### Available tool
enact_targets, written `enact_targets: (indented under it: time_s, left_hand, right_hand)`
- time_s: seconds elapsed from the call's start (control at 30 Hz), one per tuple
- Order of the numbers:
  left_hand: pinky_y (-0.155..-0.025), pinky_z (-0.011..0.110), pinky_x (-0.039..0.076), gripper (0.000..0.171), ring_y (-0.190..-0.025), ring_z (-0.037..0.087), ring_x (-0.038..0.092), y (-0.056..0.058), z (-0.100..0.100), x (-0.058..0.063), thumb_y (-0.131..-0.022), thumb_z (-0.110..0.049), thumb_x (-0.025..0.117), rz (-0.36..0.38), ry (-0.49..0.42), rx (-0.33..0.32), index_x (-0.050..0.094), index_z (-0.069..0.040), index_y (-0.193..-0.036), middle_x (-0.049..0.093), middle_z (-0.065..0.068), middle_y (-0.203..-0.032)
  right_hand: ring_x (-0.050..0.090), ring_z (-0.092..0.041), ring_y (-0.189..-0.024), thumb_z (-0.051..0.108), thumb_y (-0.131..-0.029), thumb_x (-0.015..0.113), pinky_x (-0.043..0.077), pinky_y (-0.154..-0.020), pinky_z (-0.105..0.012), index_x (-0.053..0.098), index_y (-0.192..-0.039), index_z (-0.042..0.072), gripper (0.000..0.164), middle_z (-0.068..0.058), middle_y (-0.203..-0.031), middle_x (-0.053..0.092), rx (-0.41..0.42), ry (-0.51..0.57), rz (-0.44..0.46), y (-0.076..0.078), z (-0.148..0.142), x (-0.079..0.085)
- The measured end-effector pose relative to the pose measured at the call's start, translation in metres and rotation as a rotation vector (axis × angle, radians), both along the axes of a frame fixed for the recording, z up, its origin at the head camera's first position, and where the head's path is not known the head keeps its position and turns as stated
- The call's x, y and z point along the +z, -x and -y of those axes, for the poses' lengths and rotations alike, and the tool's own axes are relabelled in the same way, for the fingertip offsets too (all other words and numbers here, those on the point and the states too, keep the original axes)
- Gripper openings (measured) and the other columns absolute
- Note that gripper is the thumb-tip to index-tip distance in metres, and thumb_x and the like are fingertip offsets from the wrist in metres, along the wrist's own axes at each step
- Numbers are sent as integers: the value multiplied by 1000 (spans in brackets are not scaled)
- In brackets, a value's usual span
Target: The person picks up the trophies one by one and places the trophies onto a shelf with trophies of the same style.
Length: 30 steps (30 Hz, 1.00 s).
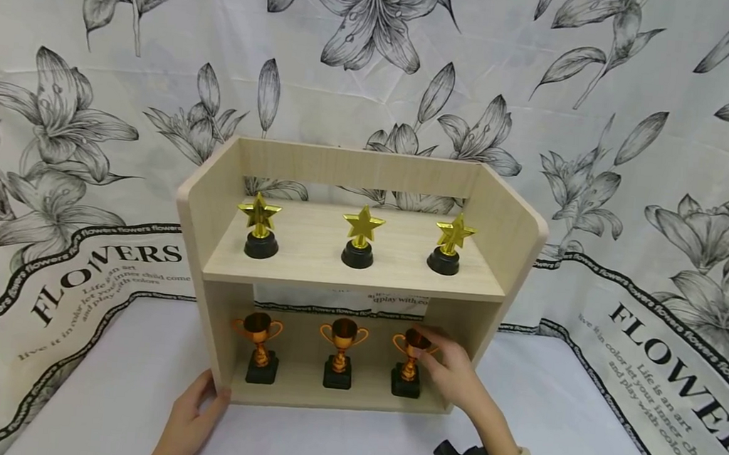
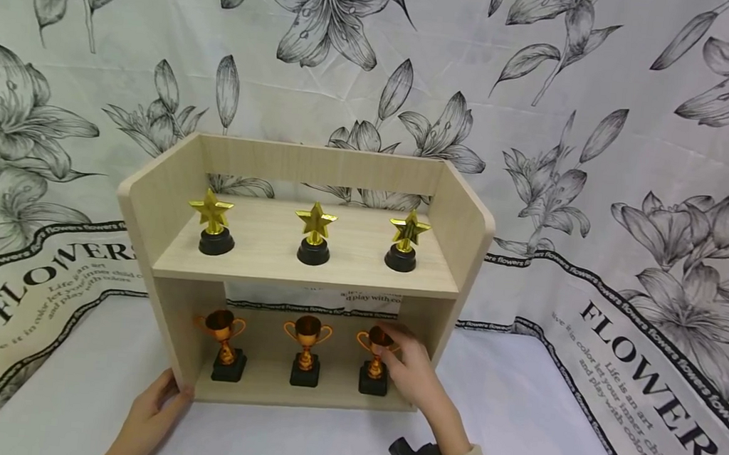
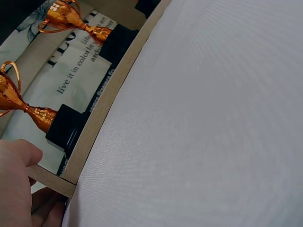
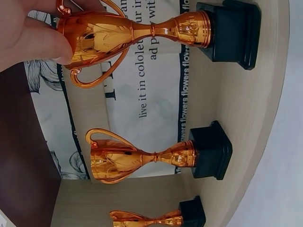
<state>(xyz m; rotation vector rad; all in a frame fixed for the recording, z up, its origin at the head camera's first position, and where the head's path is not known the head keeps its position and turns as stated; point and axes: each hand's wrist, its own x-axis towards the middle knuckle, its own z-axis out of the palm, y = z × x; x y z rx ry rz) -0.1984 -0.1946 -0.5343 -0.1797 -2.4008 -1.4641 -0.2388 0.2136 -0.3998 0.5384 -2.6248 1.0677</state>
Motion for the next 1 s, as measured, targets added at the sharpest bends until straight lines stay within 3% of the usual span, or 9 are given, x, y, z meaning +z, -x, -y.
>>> enact_targets:
  time_s: [0.47,1.0]
  left_hand:
    - [-91,7,31,50,-116,29,54,0,1,0,-95,-22,57,4,0,6,42,-3,-138,52,20,-132]
    - [-92,10,32,51,-118,28,53,0,1,-1,-95,-21,58,25,1,-1,41,-4,-139,52,20,-132]
  right_hand:
    - [53,-34,-114,11,-90,63,42,-94,-53,57,-126,-2,38,-17,-123,57,5,-15,-37,4,-1,-3]
    - [56,-30,-107,10,-87,67,45,-90,-51,61,-122,2,37,-13,-118,59,-83,-26,-80,6,1,-7]
